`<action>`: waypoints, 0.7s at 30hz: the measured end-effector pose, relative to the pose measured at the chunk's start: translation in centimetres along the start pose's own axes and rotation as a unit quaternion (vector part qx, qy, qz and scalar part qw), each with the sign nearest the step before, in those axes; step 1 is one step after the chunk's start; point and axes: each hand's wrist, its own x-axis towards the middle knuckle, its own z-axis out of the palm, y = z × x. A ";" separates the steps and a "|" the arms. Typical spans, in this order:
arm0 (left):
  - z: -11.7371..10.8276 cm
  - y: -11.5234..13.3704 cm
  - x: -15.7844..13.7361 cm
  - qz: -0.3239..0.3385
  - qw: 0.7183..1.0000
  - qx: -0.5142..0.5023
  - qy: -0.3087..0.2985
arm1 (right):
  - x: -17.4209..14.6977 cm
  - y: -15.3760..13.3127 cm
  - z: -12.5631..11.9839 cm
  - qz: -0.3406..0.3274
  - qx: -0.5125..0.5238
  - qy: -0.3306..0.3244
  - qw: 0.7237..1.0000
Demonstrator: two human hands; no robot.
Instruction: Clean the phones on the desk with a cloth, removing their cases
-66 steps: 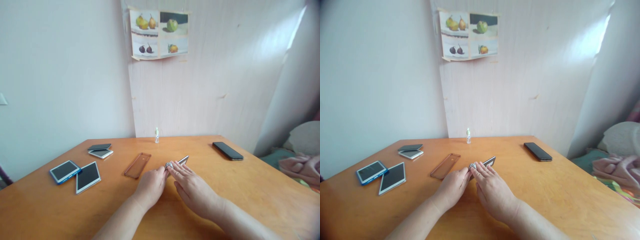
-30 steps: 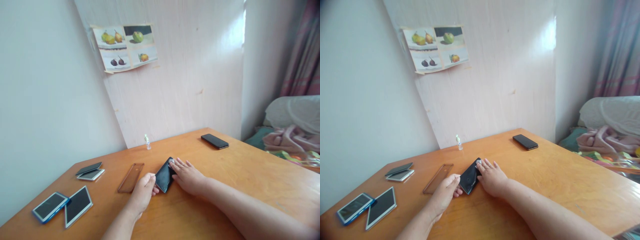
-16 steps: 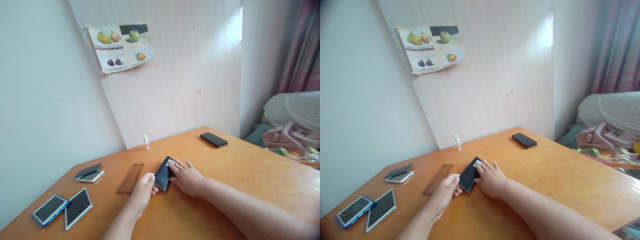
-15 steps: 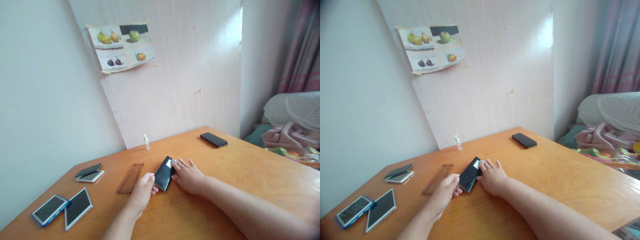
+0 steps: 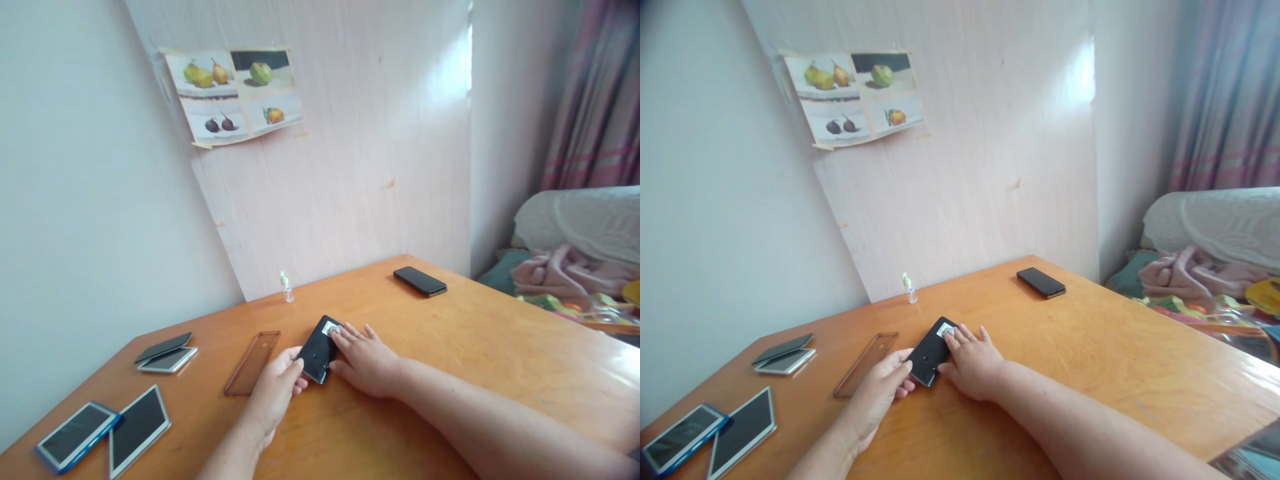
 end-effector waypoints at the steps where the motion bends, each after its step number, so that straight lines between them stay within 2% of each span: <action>1: -0.1 -0.1 0.0 -0.004 1.000 -0.005 -0.001 | 0.3 0.5 -0.1 0.030 -0.006 0.005 1.000; 2: -0.2 -0.1 0.1 -0.008 1.000 -0.013 -0.001 | 0.4 0.7 -0.1 0.045 -0.009 0.007 0.999; 4: -0.3 -0.4 0.2 -0.012 0.999 -0.031 0.003 | 0.0 0.2 -0.1 0.025 -0.006 0.004 1.000; 8: -0.6 -0.8 0.4 -0.004 0.998 -0.058 0.003 | -1.9 -2.5 0.3 -0.141 0.026 -0.025 0.989; 10: -0.6 -1.0 0.5 0.004 0.998 -0.064 -0.004 | -2.2 -3.1 0.3 -0.184 0.035 -0.035 0.982; 12: -0.6 -1.1 0.5 0.005 0.998 -0.067 -0.003 | -1.7 -2.5 0.2 -0.150 0.030 -0.028 0.988; 15: -0.7 -1.4 0.7 -0.001 0.997 -0.072 0.010 | -0.2 -0.3 -0.2 -0.002 0.009 0.001 1.000; 17: -0.7 -1.5 0.8 -0.002 0.997 -0.076 0.015 | 0.3 0.6 -0.3 0.064 -0.002 0.013 0.998; 19: -0.7 -1.6 0.8 -0.001 0.997 -0.079 0.015 | 0.0 0.4 -0.3 0.053 -0.002 0.012 0.999; 21: -0.7 -1.5 0.8 0.002 0.997 -0.082 0.012 | -1.0 -1.0 -0.2 -0.023 0.011 -0.001 1.000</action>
